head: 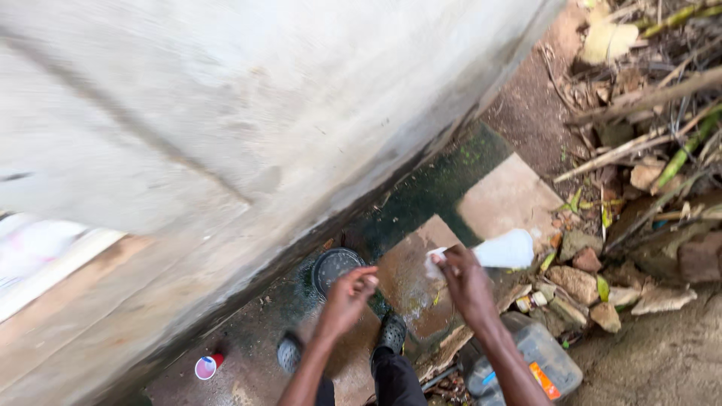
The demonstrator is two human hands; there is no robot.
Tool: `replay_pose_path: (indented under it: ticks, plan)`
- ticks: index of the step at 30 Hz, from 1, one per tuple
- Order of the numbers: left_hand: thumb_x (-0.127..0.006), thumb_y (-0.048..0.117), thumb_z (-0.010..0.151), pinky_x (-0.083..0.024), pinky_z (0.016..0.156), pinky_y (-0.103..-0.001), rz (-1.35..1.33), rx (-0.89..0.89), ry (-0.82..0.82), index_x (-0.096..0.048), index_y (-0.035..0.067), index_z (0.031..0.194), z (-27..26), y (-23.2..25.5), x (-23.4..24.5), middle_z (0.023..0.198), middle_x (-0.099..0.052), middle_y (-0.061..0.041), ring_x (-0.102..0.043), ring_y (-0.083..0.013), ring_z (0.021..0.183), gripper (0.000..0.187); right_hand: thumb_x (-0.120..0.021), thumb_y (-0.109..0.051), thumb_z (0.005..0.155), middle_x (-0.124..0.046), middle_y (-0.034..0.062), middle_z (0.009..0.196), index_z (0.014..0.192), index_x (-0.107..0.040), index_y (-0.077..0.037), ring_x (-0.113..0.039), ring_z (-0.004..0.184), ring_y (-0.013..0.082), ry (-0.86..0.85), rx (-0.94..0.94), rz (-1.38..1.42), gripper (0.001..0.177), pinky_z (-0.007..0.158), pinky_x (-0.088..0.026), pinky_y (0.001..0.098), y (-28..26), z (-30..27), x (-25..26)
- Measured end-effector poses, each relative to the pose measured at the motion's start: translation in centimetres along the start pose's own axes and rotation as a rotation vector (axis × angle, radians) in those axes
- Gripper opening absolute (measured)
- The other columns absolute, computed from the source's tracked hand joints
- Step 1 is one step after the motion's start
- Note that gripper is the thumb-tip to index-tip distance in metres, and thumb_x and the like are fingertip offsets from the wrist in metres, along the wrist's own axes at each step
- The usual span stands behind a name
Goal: The person cleans a window frame by spraying liquid from a spray bottle onto the frame, wiping it with a cloth, washing and wringing the cloth in a bowl of water, and wiping the frame again with the cloth.
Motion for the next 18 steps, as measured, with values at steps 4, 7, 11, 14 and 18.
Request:
replay_pose_path:
  ticks: [4,7,11,14,18]
  plan:
    - [-0.083,0.019,0.092,-0.063,0.082,-0.036,0.023,-0.272,0.037,-0.052,0.006,0.148,-5.0,8.2,0.5,0.137,-0.058,-0.012,-0.06,-0.0217,0.116,0.065,-0.066,-0.011,0.094,-0.069,0.0149,0.107,0.104,-0.075,0.0,-0.07,0.097,0.0272,-0.187,0.173,0.073,0.018,0.084,-0.054,0.0399,-9.4,-3.1,-2.7]
    - [-0.08,0.018,0.082,-0.059,0.083,-0.036,0.087,-0.03,0.062,-0.068,0.009,0.118,-8.1,8.7,3.2,0.104,-0.077,-0.01,-0.075,-0.0203,0.093,0.039,-0.068,-0.017,0.094,-0.07,0.0103,0.108,0.108,-0.076,-0.004,-0.071,0.095,0.0248,-0.344,0.145,0.069,0.021,0.082,-0.056,0.0407,-14.0,-5.6,-4.1]
    - [-0.08,0.019,0.086,-0.059,0.077,-0.032,0.201,-0.068,0.203,-0.075,0.009,0.103,-13.4,9.1,11.7,0.095,-0.077,-0.006,-0.072,-0.0156,0.082,0.02,-0.078,-0.014,0.086,-0.072,0.0063,0.094,0.101,-0.081,-0.006,-0.071,0.082,0.0194,-0.345,0.102,0.085,0.017,0.073,-0.055,0.0364,-18.5,-6.9,-6.0]
    - [-0.078,0.012,0.085,-0.055,0.068,-0.032,0.231,-0.055,0.39,-0.076,0.007,0.1,-19.4,9.8,18.0,0.085,-0.072,-0.005,-0.066,-0.0156,0.072,0.016,-0.081,-0.01,0.08,-0.073,0.0031,0.087,0.099,-0.082,-0.007,-0.069,0.074,0.0132,-0.399,0.189,0.126,0.019,0.065,-0.056,0.0322,-22.7,-9.6,-8.7]
    - [-0.075,0.003,0.082,-0.05,0.062,-0.035,0.159,-0.188,0.728,-0.074,0.002,0.094,-28.2,11.1,24.9,0.088,-0.07,-0.004,-0.066,-0.0144,0.076,0.012,-0.083,-0.012,0.079,-0.063,0.0033,0.073,0.096,-0.076,-0.005,-0.057,0.067,0.0095,-0.386,0.237,0.168,0.02,0.058,-0.049,0.0288,-29.0,-13.6,-13.3]
Point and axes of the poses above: each hand's wrist, its own z-axis towards the middle knuckle, its own x-axis out of the back of the hand, y = z × x, the point moved 6 cm from there along z, towards the middle knuckle
